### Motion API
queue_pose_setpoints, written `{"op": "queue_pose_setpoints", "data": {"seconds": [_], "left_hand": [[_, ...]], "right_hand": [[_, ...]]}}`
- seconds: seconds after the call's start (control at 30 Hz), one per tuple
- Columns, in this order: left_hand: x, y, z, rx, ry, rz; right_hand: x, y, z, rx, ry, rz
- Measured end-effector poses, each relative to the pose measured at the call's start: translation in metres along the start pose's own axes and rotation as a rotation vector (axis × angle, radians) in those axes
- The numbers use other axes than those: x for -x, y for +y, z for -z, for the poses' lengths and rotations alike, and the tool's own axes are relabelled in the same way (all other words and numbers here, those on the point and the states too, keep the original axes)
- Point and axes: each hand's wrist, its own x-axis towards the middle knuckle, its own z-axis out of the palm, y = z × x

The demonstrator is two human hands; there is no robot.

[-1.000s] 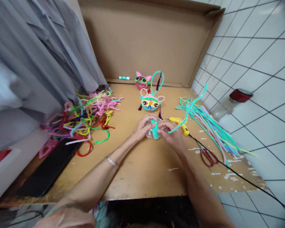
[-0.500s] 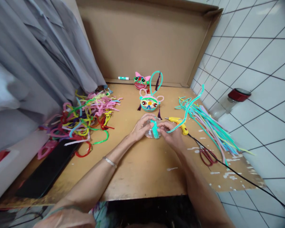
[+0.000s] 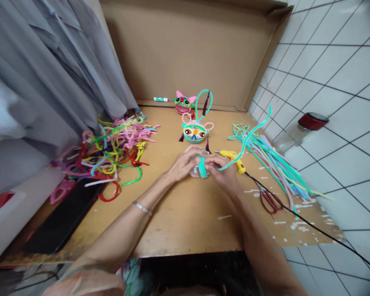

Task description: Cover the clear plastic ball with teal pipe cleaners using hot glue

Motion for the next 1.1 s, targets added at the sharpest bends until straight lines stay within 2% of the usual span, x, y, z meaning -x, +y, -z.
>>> {"op": "queue_pose_setpoints", "data": {"seconds": [1.1], "left_hand": [[-0.0043, -0.0059, -0.0027, 0.003, 0.038, -0.075]], "right_hand": [[-0.0034, -0.0051, -0.0027, 0.017, 0.083, 0.020]]}}
